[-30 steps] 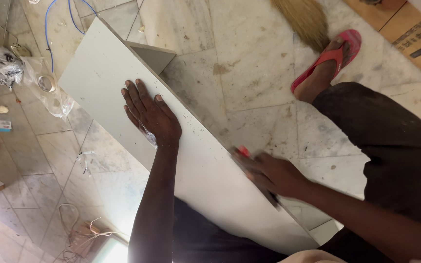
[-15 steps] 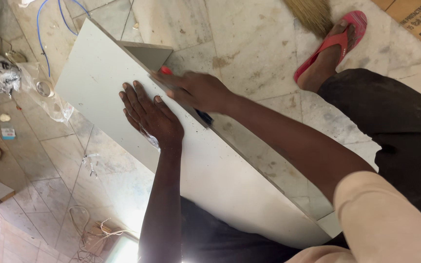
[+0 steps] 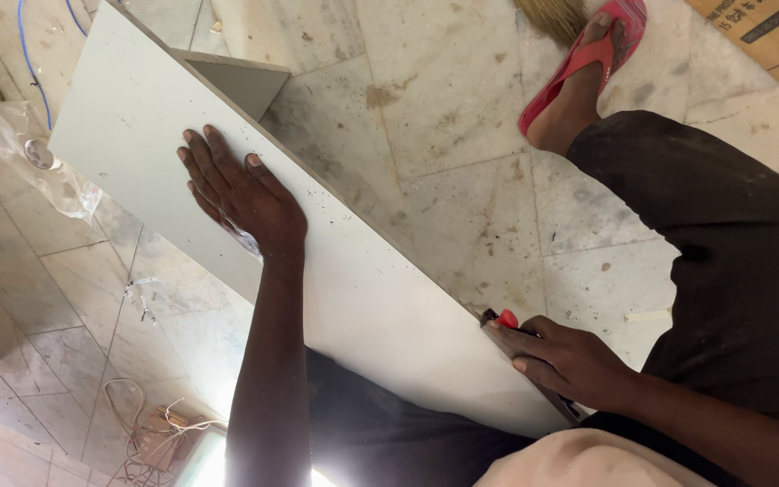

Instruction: The person sands the edges and surfaces of a white rectangular furniture piece using a hand scraper. The person repeatedly scrapes along the edges and flat surfaces to smooth them.

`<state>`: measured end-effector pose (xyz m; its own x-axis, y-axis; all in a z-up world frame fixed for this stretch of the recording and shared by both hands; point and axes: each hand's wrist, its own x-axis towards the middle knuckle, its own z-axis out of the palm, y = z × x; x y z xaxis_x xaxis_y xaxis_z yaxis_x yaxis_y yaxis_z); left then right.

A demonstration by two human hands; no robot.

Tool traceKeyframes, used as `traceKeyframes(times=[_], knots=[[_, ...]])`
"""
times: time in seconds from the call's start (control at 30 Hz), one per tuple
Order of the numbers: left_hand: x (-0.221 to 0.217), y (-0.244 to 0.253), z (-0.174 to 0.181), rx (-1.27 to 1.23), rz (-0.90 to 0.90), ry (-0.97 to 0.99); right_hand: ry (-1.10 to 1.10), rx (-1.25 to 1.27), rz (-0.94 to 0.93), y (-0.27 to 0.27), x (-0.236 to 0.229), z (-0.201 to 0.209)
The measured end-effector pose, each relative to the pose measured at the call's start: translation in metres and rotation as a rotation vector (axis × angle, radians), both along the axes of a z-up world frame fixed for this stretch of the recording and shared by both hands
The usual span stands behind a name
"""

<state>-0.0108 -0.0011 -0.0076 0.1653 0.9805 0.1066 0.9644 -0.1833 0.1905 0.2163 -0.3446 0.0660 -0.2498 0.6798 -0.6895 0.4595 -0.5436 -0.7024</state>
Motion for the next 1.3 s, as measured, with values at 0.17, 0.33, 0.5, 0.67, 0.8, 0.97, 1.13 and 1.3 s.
traceKeyframes(times=[0.17, 0.33, 0.5, 0.67, 0.8, 0.97, 1.13, 1.3], knots=[[0.000, 0.001, 0.000, -0.011, 0.017, 0.013, -0.064, 0.217, 0.016, 0.074, -0.015, -0.026], [0.001, 0.005, -0.004, 0.022, -0.007, 0.020, -0.078, 0.516, -0.022, 0.233, -0.039, -0.074], [-0.002, 0.001, -0.002, 0.002, 0.013, 0.008, -0.039, 0.455, -0.017, 0.245, -0.040, -0.073], [-0.004, 0.001, -0.002, 0.023, -0.038, 0.003, -0.055, 0.289, 0.063, 0.102, -0.015, -0.035], [-0.006, 0.000, -0.008, 0.047, -0.026, 0.012, -0.003, 0.022, 0.039, -0.007, 0.004, -0.004], [-0.005, 0.000, -0.009, 0.067, -0.018, 0.010, 0.015, 0.304, -0.044, 0.035, -0.007, -0.022], [-0.006, 0.003, -0.014, 0.054, -0.008, 0.047, -0.071, 0.474, -0.004, 0.161, -0.028, -0.065], [-0.007, 0.003, -0.012, 0.025, -0.001, 0.062, -0.039, 0.551, -0.029, 0.177, -0.031, -0.065]])
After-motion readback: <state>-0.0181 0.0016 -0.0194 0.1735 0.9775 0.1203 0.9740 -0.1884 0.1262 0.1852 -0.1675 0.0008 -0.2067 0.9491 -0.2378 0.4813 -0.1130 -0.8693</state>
